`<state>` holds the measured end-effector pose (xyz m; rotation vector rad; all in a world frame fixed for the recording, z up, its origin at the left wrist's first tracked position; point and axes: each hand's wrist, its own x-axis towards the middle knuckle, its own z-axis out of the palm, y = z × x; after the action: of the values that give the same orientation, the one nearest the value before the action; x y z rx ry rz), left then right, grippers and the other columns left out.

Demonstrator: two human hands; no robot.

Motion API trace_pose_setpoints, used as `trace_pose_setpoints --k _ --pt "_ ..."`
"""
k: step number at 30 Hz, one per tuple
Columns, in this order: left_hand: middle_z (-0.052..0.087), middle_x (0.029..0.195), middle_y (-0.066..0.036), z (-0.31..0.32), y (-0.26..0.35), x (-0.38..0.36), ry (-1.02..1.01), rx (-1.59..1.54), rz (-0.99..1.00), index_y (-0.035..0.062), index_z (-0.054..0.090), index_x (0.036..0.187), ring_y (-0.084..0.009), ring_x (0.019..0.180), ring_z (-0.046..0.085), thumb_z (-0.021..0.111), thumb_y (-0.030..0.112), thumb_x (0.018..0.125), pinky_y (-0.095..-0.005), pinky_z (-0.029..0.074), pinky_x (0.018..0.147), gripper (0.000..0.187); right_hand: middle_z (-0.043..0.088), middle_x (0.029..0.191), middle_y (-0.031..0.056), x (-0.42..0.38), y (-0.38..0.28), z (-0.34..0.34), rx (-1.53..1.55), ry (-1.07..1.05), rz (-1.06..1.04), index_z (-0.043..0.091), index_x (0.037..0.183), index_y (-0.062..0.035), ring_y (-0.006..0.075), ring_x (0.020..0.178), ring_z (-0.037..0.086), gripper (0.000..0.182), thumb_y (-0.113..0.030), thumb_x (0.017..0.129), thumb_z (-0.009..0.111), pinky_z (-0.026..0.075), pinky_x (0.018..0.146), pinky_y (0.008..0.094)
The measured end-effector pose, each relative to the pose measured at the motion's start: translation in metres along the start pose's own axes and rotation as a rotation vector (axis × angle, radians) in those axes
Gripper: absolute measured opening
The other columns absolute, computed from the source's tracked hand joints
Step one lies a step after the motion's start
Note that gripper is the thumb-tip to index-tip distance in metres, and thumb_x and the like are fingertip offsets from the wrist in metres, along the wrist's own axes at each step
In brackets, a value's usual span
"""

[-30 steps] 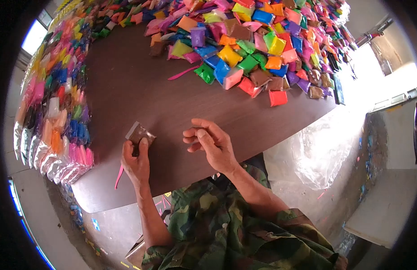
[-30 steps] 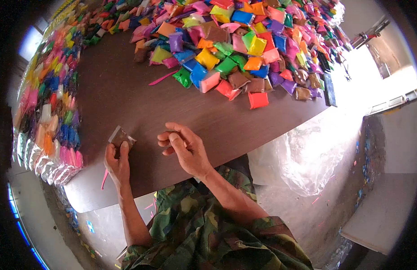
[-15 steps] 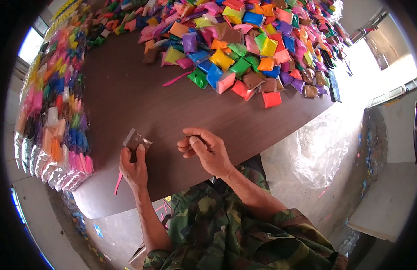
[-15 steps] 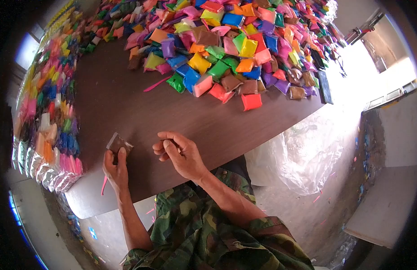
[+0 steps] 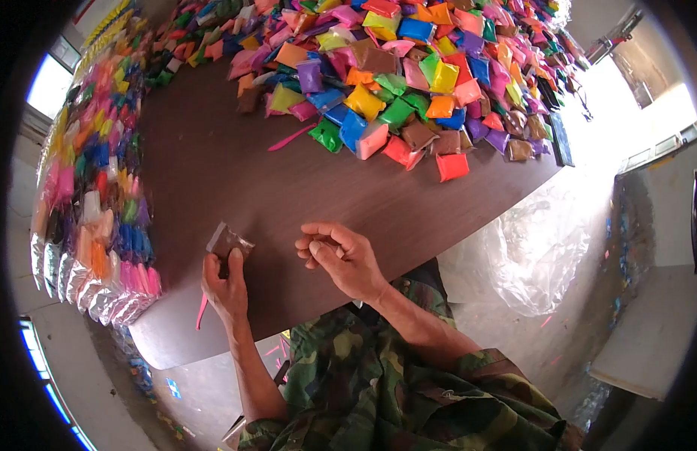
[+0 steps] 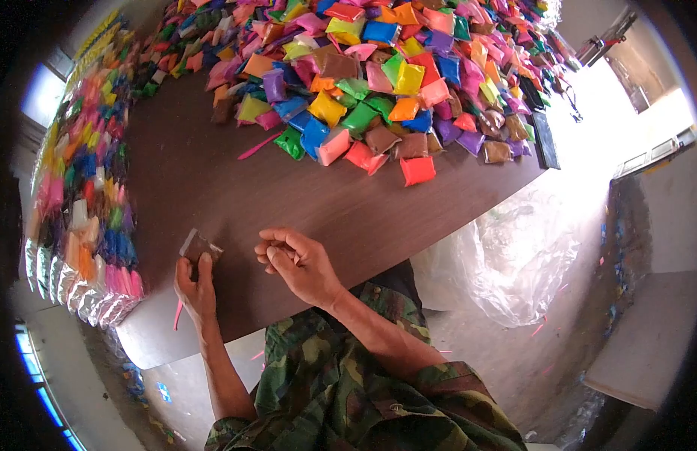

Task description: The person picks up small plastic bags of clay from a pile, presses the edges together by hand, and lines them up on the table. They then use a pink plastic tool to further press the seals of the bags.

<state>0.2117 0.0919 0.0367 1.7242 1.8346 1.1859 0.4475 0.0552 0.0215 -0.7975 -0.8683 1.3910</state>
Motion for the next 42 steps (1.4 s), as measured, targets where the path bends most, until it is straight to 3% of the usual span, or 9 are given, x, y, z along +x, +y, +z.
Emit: trace_pose_setpoints --k 10,22,31,34,36,37,39,42 --pt "0.056 0.077 -0.001 0.003 -0.006 -0.001 0.003 -0.021 -0.027 0.0020 0.060 0.088 -0.0108 0.070 0.048 0.072 0.023 0.097 -0.0303 0.040 0.063 0.026 0.072 0.114 0.0102 -0.002 -0.006 -0.001 -0.027 0.001 0.058 0.062 0.132 0.0009 0.0139 0.102 0.071 0.026 -0.006 0.108 0.055 0.060 0.084 0.0277" --pt "0.051 0.075 0.002 0.004 0.007 -0.002 -0.006 0.065 -0.056 0.0087 0.056 0.086 -0.0077 0.066 0.045 0.067 0.037 0.101 -0.0270 0.036 0.058 0.033 0.072 0.099 0.0097 -0.004 -0.005 -0.003 -0.017 -0.042 -0.033 0.062 0.126 0.0044 0.0107 0.082 0.066 0.023 -0.009 0.108 0.056 0.056 0.074 0.0261" --pt "0.053 0.078 0.002 0.008 0.008 -0.005 0.017 0.036 -0.109 0.0086 0.060 0.090 -0.0065 0.066 0.046 0.066 0.038 0.101 -0.0262 0.036 0.057 0.032 0.069 0.095 0.0063 -0.005 -0.005 -0.004 0.031 -0.050 0.000 0.064 0.126 0.0029 0.0102 0.081 0.063 0.023 -0.006 0.108 0.053 0.055 0.074 0.0263" --pt "0.056 0.082 0.002 0.003 -0.009 -0.004 0.007 0.066 -0.123 0.0076 0.063 0.094 -0.0068 0.067 0.047 0.066 0.039 0.101 -0.0263 0.038 0.057 0.032 0.073 0.103 0.0120 -0.005 0.003 -0.002 0.043 -0.041 -0.033 0.063 0.126 0.0045 0.0137 0.089 0.069 0.023 -0.006 0.107 0.055 0.057 0.079 0.0284" --pt "0.060 0.084 0.002 0.006 -0.012 -0.003 0.014 -0.018 -0.110 0.0051 0.065 0.096 -0.0059 0.067 0.050 0.066 0.028 0.102 -0.0255 0.039 0.057 0.024 0.072 0.103 0.0139 -0.006 0.005 0.001 0.018 -0.041 -0.029 0.063 0.126 0.0042 0.0167 0.088 0.070 0.024 -0.005 0.105 0.056 0.057 0.079 0.0298" --pt "0.062 0.087 0.001 0.005 -0.011 -0.002 0.004 0.045 -0.052 0.0033 0.066 0.102 -0.0071 0.072 0.051 0.066 0.027 0.103 -0.0259 0.040 0.060 0.024 0.072 0.103 0.0149 -0.005 0.006 0.000 -0.001 -0.035 -0.028 0.063 0.126 0.0040 0.0182 0.088 0.071 0.024 -0.005 0.104 0.057 0.057 0.079 0.0305" --pt "0.063 0.090 -0.002 0.000 -0.025 0.000 -0.017 0.023 -0.136 0.0024 0.068 0.108 -0.0096 0.080 0.053 0.064 0.028 0.104 -0.0274 0.041 0.066 0.026 0.072 0.104 0.0166 -0.002 0.007 0.002 -0.104 -0.011 -0.157 0.064 0.125 0.0030 0.0214 0.089 0.071 0.025 -0.004 0.101 0.060 0.057 0.079 0.0326" --pt "0.060 0.085 0.000 -0.002 -0.037 0.001 -0.046 0.006 -0.066 0.0043 0.066 0.102 -0.0081 0.071 0.049 0.063 0.033 0.104 -0.0264 0.037 0.060 0.028 0.071 0.107 0.0180 -0.005 0.002 -0.006 -0.227 -0.008 -0.260 0.065 0.124 0.0015 0.0263 0.092 0.072 0.027 -0.002 0.097 0.064 0.057 0.079 0.0349"
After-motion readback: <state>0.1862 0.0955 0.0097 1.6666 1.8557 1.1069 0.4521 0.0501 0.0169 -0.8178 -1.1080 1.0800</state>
